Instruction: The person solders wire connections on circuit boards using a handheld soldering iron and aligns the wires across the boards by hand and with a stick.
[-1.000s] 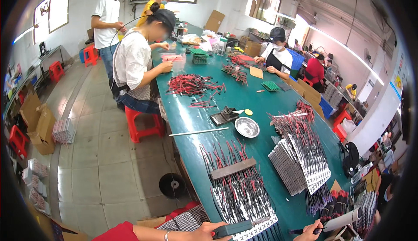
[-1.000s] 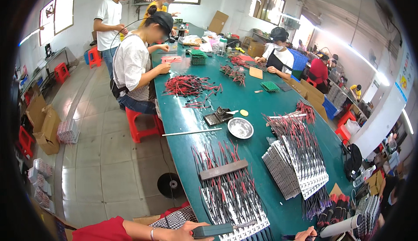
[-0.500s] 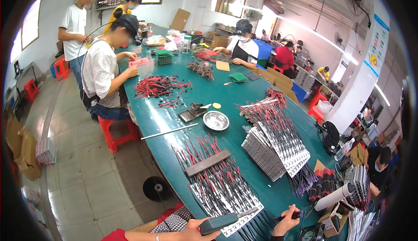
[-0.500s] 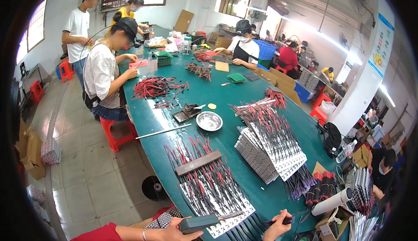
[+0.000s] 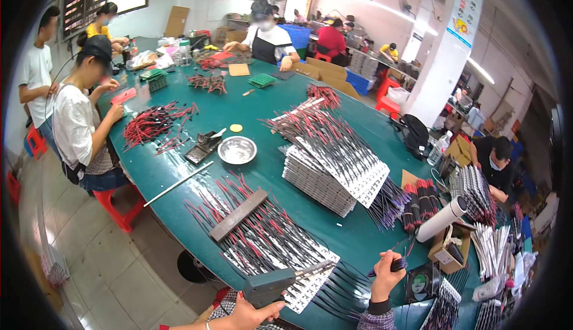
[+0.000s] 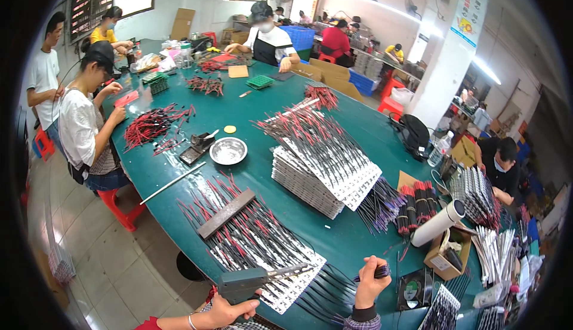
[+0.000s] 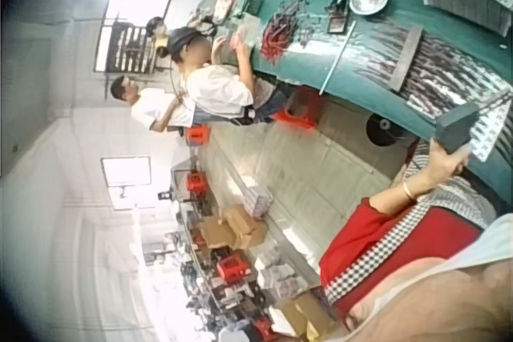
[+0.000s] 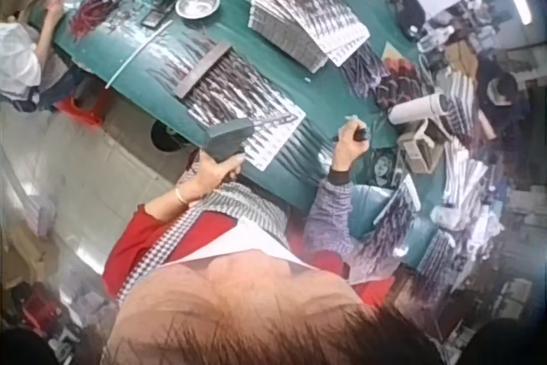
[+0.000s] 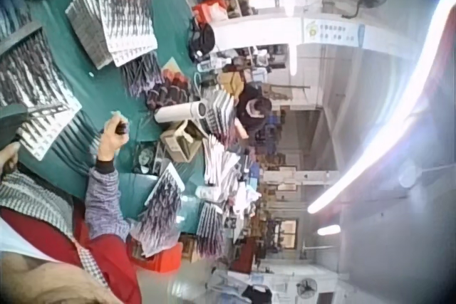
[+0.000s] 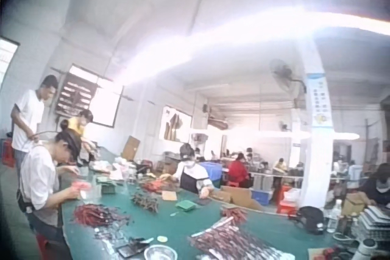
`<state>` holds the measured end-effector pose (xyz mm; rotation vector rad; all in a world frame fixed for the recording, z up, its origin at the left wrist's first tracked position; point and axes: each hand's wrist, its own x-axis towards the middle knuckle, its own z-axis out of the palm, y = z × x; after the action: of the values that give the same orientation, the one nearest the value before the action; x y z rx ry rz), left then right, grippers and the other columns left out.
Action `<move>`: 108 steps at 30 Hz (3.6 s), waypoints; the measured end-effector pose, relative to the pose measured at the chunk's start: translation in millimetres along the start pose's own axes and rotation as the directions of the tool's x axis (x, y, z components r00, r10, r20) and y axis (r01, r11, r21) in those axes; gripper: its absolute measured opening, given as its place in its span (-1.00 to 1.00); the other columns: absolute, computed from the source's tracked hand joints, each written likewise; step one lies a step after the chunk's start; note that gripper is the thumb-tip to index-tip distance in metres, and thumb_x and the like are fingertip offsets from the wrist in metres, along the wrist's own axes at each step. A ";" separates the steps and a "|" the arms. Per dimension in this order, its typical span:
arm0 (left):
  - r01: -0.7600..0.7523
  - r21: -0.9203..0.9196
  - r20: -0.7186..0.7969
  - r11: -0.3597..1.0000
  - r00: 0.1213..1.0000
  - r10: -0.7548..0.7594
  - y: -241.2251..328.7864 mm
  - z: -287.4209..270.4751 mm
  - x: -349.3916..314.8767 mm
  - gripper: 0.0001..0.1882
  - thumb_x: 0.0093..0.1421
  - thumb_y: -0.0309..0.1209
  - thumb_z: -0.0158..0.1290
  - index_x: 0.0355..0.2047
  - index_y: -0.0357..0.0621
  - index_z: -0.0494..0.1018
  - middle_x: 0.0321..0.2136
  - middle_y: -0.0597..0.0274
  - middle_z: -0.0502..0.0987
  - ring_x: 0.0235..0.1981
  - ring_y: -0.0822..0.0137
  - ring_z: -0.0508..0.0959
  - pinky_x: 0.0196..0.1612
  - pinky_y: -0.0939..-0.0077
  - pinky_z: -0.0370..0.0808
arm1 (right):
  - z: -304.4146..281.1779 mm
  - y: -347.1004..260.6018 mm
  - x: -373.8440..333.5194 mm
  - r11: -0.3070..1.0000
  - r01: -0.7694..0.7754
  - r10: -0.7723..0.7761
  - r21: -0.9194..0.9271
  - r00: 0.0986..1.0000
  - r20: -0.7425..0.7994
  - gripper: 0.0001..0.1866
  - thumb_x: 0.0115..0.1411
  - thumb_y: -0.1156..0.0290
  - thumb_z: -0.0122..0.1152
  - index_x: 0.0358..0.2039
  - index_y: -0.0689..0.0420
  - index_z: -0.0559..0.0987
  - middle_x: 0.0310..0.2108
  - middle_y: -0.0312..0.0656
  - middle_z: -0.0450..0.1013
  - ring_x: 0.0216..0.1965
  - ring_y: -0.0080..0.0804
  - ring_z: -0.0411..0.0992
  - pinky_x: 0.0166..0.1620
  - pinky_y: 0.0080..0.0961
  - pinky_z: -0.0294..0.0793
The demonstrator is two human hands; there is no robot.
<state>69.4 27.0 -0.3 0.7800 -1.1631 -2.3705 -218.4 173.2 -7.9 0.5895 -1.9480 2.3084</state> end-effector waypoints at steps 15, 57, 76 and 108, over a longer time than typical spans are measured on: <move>-0.113 0.008 -0.078 0.994 0.990 0.113 18.8 -15.7 -27.1 -0.77 0.16 -0.66 0.19 -0.15 -0.37 0.49 -0.40 0.19 0.58 -0.53 0.41 0.57 -0.51 0.55 0.49 | -42.1 18.9 -12.3 0.970 -0.039 0.003 -0.238 0.989 -0.150 -0.78 0.38 0.37 0.20 -0.34 0.26 0.54 -0.62 -0.40 0.35 -0.60 -0.69 0.26 -0.51 -0.63 0.24; -0.020 0.371 -0.064 0.928 0.997 0.047 3.7 -43.1 -68.7 -0.62 0.12 -0.69 0.20 -0.02 -0.38 0.49 -0.26 0.10 0.61 -0.50 0.42 0.54 -0.43 0.55 0.52 | 7.1 -32.7 -132.9 0.529 0.625 -0.092 -0.574 0.715 0.693 -0.56 -0.14 0.66 0.24 -0.14 0.27 0.62 -0.38 -0.23 0.37 -0.36 -0.32 0.43 -0.39 -0.43 0.46; -0.451 0.812 0.373 0.371 0.889 0.264 -4.2 -37.5 -58.3 -0.74 -0.06 -0.59 0.32 -0.31 -0.37 0.59 -0.36 0.04 0.64 -0.46 0.28 0.66 -0.39 0.54 0.58 | 4.2 -19.0 -145.8 0.571 0.650 -0.151 -0.502 0.684 0.714 -0.44 -0.37 0.69 0.18 -0.19 0.27 0.66 -0.37 -0.18 0.50 -0.39 -0.24 0.45 -0.37 -0.37 0.39; -0.514 0.818 0.446 0.258 0.850 0.279 1.8 -39.3 -59.4 -0.71 -0.12 -0.64 0.31 -0.33 -0.35 0.55 -0.42 0.06 0.63 -0.51 0.26 0.65 -0.43 0.54 0.56 | 4.5 -17.9 -147.6 0.563 0.665 -0.166 -0.491 0.673 0.721 -0.41 -0.38 0.66 0.22 -0.16 0.25 0.65 -0.38 -0.18 0.46 -0.42 -0.25 0.43 -0.39 -0.37 0.38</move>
<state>140.2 35.7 -0.2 0.3741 -2.5182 -1.1816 -75.6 201.1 -39.0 1.6114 -2.3176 0.8949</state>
